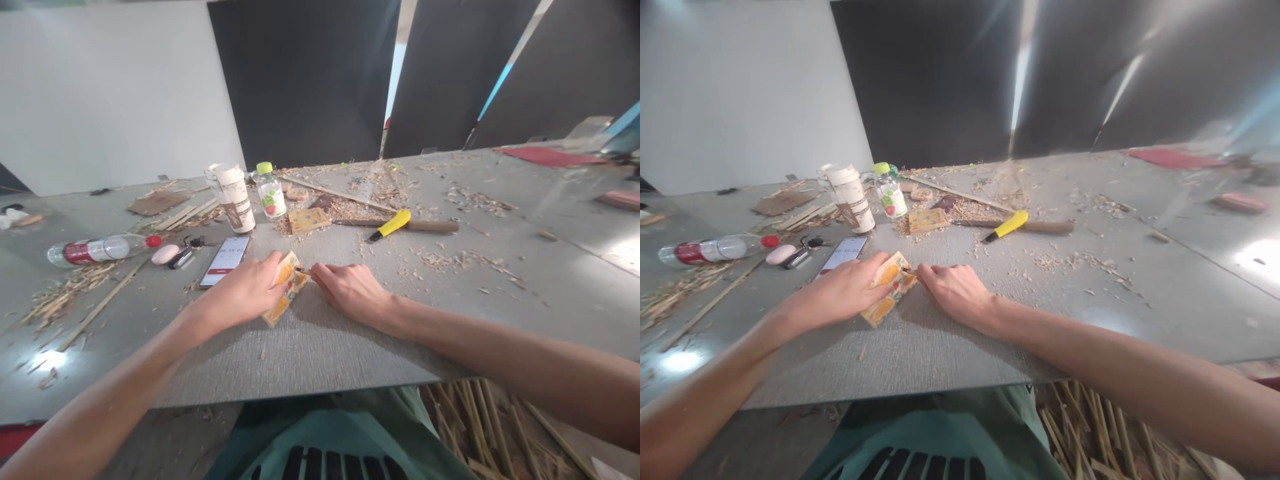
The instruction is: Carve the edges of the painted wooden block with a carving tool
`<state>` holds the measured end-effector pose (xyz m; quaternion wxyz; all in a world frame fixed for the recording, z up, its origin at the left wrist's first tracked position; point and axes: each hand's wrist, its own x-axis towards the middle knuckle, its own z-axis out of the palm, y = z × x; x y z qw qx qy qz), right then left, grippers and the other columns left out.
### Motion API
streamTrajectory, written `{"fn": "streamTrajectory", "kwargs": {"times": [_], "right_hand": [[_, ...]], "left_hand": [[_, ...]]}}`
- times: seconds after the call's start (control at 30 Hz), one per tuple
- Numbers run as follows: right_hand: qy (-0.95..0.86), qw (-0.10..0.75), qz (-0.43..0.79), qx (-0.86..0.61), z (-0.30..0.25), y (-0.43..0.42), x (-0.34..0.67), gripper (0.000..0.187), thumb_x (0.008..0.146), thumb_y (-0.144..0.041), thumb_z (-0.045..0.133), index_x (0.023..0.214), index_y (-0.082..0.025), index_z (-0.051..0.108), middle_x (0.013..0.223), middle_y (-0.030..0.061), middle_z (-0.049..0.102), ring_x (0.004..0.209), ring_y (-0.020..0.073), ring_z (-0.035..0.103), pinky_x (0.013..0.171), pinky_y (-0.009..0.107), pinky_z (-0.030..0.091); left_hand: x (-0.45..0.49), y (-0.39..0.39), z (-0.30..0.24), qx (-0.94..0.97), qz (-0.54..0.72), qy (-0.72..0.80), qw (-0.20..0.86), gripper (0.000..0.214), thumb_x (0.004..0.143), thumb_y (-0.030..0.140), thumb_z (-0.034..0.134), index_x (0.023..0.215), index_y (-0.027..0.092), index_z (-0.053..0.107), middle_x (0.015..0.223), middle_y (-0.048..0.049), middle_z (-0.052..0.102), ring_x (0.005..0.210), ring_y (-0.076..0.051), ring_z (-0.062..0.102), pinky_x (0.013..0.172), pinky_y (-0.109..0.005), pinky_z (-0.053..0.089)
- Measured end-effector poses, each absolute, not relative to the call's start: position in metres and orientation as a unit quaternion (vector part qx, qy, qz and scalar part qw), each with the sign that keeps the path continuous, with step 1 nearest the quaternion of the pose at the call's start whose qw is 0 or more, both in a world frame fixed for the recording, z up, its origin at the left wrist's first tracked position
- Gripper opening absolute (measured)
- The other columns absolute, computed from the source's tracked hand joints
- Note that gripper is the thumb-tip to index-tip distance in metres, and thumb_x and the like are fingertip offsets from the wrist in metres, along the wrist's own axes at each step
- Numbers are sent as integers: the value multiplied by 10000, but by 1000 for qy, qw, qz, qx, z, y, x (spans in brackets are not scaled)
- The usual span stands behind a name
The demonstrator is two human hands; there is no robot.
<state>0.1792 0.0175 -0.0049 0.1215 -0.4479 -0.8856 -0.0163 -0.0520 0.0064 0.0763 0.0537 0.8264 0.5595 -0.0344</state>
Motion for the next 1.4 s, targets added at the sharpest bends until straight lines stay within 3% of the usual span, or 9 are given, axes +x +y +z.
{"fn": "streamTrajectory", "kwargs": {"times": [0.23, 0.4, 0.53, 0.7, 0.83, 1.07, 1.27, 1.4], "right_hand": [[-893, 99, -17, -439, 1, 18, 179, 184, 1045, -171, 425, 1103, -164, 600, 774, 45, 672, 563, 123, 98, 587, 363, 132], [-889, 110, -9, -444, -5, 15, 183, 152, 1052, -214, 434, 1024, -176, 579, 726, 28, 637, 553, 112, 122, 584, 359, 146], [-885, 128, -8, -448, -6, 14, 182, 257, 1124, -306, 348, 1017, -199, 556, 755, 19, 637, 557, 117, 127, 576, 360, 152], [-887, 117, -13, -446, -5, 14, 182, 172, 1087, -218, 391, 1078, -184, 560, 805, 45, 673, 550, 112, 158, 577, 361, 153], [-895, 94, -17, -435, -6, 13, 186, 117, 1031, -149, 452, 1068, -174, 560, 784, 57, 677, 525, 97, 202, 584, 359, 160], [-888, 95, -22, -450, -1, 10, 185, 214, 1123, -263, 381, 1087, -185, 577, 820, 44, 686, 538, 113, 195, 578, 357, 152], [-894, 79, -17, -442, 1, 11, 185, 113, 1037, -165, 464, 1065, -174, 573, 780, 49, 671, 543, 109, 158, 579, 360, 145], [-893, 84, -17, -443, -2, 11, 187, 119, 1052, -192, 446, 1030, -183, 563, 743, 41, 662, 533, 107, 158, 577, 363, 146]], "left_hand": [[-53, 6, 79, 833, -29, 550, 56, 312, 1085, 508, 431, 1100, 215, 538, 969, -120, 773, 861, -300, 750, 647, -353, 438], [-53, 6, 78, 834, -29, 548, 47, 303, 1086, 492, 435, 1120, 208, 536, 1021, -133, 779, 913, -315, 762, 674, -354, 448], [-53, 7, 77, 839, -35, 542, 36, 296, 1097, 488, 413, 1130, 218, 530, 962, -123, 787, 908, -329, 774, 652, -348, 430], [-47, 3, 81, 833, -50, 550, 27, 274, 1098, 465, 429, 1146, 214, 530, 961, -129, 791, 918, -332, 780, 653, -345, 431], [-44, 1, 83, 834, -55, 548, 24, 210, 1095, 415, 439, 1089, 222, 521, 904, -106, 772, 823, -296, 759, 608, -338, 395], [-48, 3, 79, 840, -41, 540, 32, 228, 1099, 445, 422, 1064, 235, 503, 850, -79, 744, 802, -291, 748, 612, -336, 396], [-48, 6, 78, 836, -41, 546, 41, 243, 1080, 460, 451, 1093, 229, 525, 870, -83, 752, 793, -293, 742, 621, -346, 404], [-48, 7, 79, 837, -48, 543, 39, 262, 1087, 473, 437, 1084, 228, 528, 836, -72, 743, 748, -274, 727, 605, -341, 390]]}}
